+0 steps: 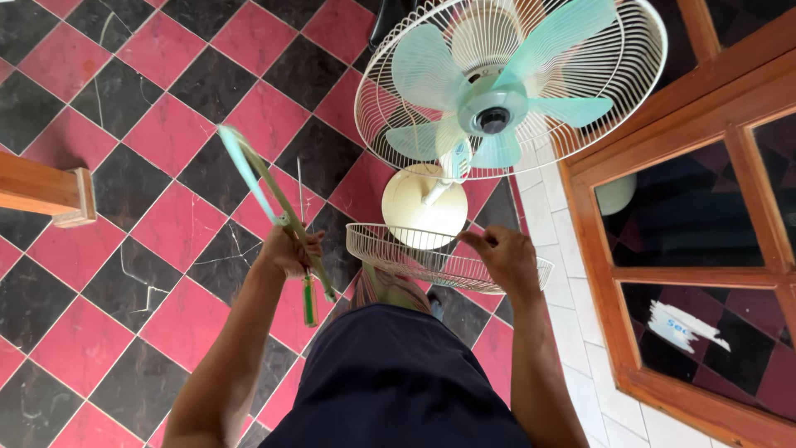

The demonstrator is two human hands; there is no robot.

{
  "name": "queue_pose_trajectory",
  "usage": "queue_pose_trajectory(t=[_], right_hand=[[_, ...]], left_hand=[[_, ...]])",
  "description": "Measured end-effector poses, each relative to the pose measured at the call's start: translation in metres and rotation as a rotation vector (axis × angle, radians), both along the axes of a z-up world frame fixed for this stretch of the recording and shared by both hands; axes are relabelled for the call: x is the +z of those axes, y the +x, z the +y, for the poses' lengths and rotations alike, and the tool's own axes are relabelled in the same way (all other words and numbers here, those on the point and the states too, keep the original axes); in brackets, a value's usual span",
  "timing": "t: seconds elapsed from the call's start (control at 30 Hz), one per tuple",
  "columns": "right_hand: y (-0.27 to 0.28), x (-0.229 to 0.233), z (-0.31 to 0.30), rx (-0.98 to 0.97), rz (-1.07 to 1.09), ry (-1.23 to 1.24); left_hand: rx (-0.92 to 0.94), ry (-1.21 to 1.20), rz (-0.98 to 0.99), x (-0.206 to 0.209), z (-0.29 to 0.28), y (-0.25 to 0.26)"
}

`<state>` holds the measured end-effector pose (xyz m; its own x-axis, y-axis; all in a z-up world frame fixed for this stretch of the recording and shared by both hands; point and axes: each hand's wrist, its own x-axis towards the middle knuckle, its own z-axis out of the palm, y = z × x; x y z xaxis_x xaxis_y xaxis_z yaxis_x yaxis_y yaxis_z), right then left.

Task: The person uses a screwdriver to unscrew and remove the front grille of a black pedestal fan, then moves to a second light-green fan to remove its front grille as well. The person handles the fans and screwdriver throughout the process.

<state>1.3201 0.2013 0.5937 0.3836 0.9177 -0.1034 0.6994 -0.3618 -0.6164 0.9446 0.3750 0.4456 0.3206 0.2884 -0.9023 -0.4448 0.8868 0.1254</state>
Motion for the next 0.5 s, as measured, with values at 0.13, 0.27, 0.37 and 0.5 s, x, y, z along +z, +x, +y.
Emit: queue_pose_trajectory(t=[0.13,0.27,0.37,0.5], right_hand=[[-0.013,-0.025,-0.009,-0.078,0.013,-0.094],[-0.022,-0.05,-0.016,-0.08,0.032,-0.181],[-0.03,-0.088,-0.03,0.011,0.219,-0.164],[-0.055,-0.165,-0.055,-0.02,0.314,-0.211]], left_hand=[[-0.06,-0.104,0.176,-0.051,-0.01,-0.002],[-0.067,-0.235,0.234,-0.119,-0.027,-0.003],[-0.123,-0.259,0.317,-0.15,-0.037,-0.007],[-0.251,-0.264,0.396,-0.162,-0.048,-0.004]])
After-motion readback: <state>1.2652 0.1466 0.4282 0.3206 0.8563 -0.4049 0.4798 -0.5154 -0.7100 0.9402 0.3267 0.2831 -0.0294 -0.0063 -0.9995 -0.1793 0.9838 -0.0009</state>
